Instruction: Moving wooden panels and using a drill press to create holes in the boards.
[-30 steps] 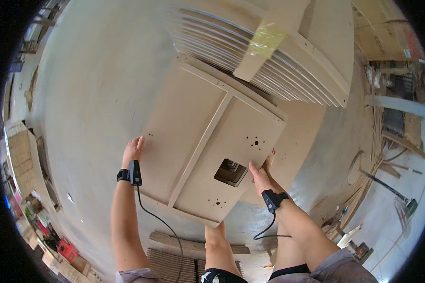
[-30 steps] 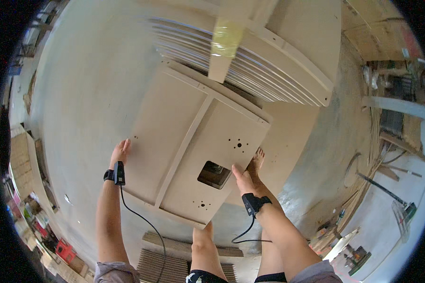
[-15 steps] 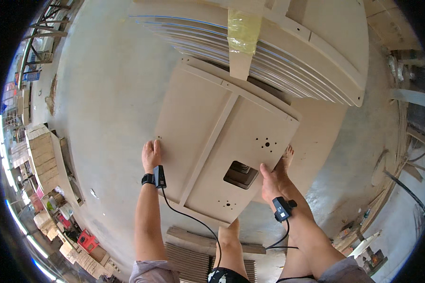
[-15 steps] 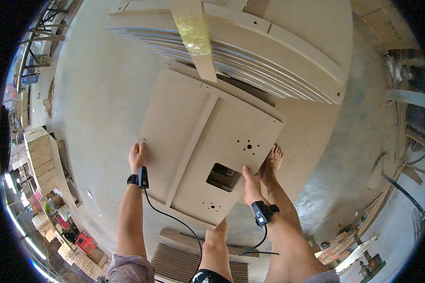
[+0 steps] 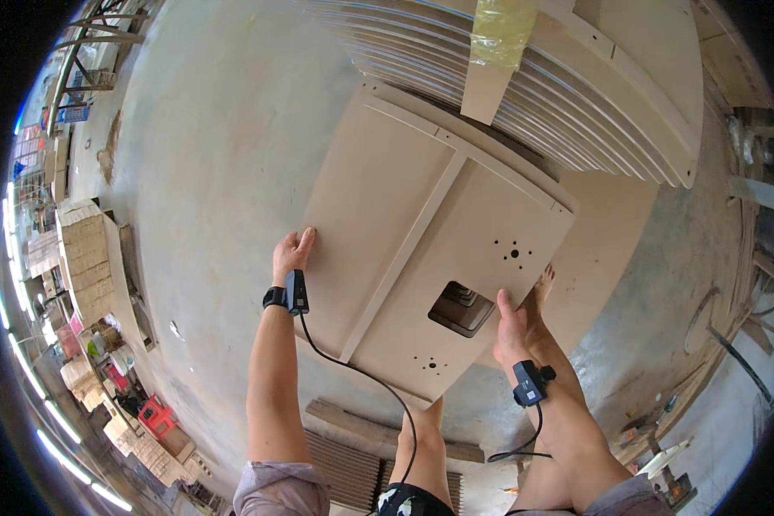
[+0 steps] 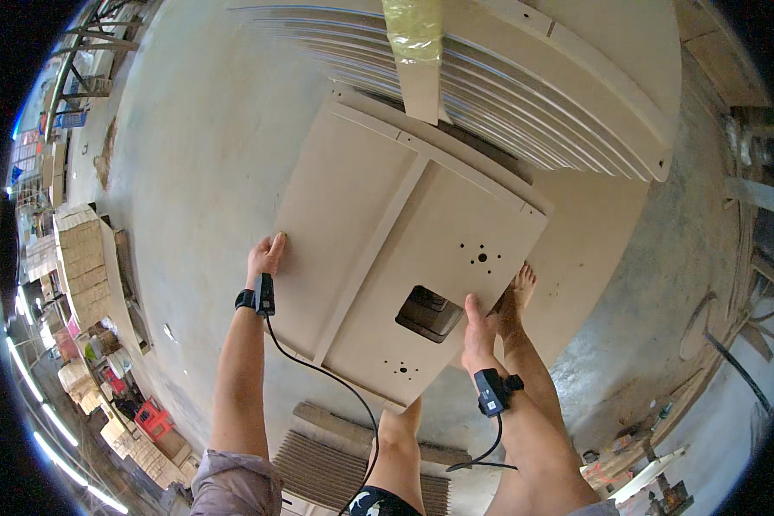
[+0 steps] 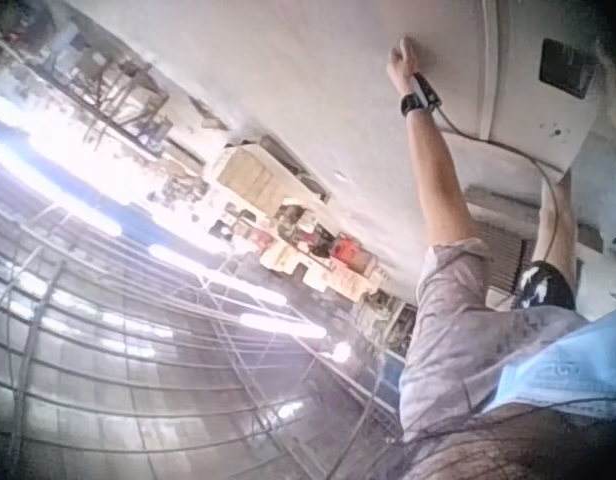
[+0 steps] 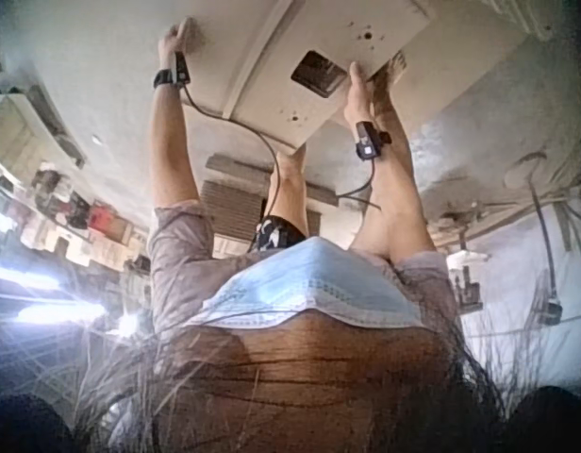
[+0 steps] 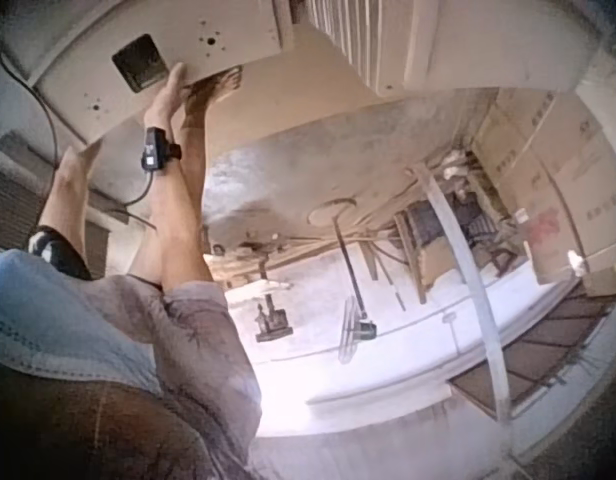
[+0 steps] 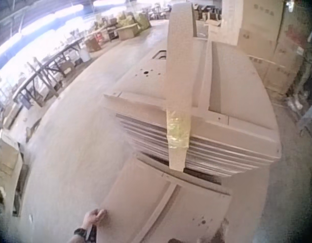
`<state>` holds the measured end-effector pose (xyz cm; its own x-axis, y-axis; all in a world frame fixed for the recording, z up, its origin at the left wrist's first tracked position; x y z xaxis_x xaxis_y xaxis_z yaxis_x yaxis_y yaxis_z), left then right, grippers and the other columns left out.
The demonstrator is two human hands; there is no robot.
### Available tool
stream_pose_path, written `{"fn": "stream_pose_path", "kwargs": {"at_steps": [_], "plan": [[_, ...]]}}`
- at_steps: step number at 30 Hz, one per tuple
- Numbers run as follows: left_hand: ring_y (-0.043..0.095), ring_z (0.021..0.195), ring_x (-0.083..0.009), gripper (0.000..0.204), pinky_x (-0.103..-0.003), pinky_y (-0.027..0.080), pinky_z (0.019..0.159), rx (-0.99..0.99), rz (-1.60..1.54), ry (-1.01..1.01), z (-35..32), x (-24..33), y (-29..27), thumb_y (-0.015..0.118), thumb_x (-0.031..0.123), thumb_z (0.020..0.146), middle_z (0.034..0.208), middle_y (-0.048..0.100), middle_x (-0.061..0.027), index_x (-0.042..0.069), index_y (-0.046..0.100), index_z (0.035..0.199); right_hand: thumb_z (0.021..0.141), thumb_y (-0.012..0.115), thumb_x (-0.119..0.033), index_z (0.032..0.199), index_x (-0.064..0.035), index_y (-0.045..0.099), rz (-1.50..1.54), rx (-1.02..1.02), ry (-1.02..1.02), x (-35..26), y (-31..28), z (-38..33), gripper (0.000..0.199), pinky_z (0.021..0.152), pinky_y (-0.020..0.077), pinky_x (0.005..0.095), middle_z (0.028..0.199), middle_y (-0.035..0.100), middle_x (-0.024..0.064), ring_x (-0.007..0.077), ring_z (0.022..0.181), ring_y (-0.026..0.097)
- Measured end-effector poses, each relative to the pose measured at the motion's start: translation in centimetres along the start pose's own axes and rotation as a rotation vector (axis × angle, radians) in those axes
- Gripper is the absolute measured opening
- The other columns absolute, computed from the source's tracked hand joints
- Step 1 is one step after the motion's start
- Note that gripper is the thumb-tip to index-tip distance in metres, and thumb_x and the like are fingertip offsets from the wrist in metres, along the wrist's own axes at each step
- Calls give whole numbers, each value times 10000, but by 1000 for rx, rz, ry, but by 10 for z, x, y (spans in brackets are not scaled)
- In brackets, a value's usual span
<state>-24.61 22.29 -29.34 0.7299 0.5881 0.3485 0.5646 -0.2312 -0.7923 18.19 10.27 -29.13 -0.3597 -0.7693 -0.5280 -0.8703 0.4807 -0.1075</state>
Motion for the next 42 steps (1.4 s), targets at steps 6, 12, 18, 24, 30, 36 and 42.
{"fn": "stream_pose_path", "kwargs": {"at_steps": [6,12,18,24,30,36,42], "plan": [[493,937,-285,393,-351,407,793,111,-8,284,-1,-20,4,551,377,791,1000,518,-147,-12,607,773,749,661,-285,1255,-5,331,162,2,13,-26,20,-26,666,968,267,340,1265,390,95,208,1150,358],[396,1133,-274,375,-343,352,901,119,-286,175,-12,-21,6,532,340,816,1232,407,-152,-23,609,760,745,665,-247,1186,1,406,207,46,-47,-28,15,-25,569,935,306,330,1172,472,70,193,1080,418],[449,1088,-275,442,-339,351,884,93,-218,143,-16,-30,-7,506,390,828,1104,507,-177,-22,537,672,784,616,-206,1261,-15,328,185,-103,1,-42,24,-22,589,985,257,337,1254,408,71,191,1158,355],[427,570,-137,518,-300,358,529,-16,-305,-72,0,-17,-10,511,484,805,544,425,-31,-3,476,634,750,662,-299,1193,12,405,22,-38,3,-25,18,3,599,962,260,325,1198,465,86,190,1116,393],[332,536,-98,509,-277,298,469,37,-340,-53,-6,-14,-4,539,478,795,550,370,9,-1,466,639,765,640,-325,1236,38,335,-7,-124,37,-45,19,0,669,993,216,330,1258,403,99,188,1172,334],[431,671,-117,488,-246,387,634,12,-288,-69,-5,-23,-2,526,450,818,709,492,-27,-11,508,976,817,545,-317,1328,-70,237,75,-189,46,-23,14,10,646,1033,146,318,1345,310,48,176,1238,246],[493,965,-154,621,-263,374,830,-231,-484,-74,-2,-51,-11,394,529,847,1052,545,-82,31,401,1218,850,219,-604,1302,-105,305,437,-193,276,22,-4,-11,679,996,257,322,1342,317,40,222,1199,320]]}}
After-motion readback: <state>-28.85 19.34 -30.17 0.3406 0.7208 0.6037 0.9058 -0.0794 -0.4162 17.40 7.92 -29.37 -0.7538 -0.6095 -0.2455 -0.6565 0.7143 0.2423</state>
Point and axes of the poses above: each hand's wrist, its own z-axis towards the middle knuckle, its own y-axis out of the palm, x = y × z, the point moved 4 cm from there along z, towards the middle knuckle
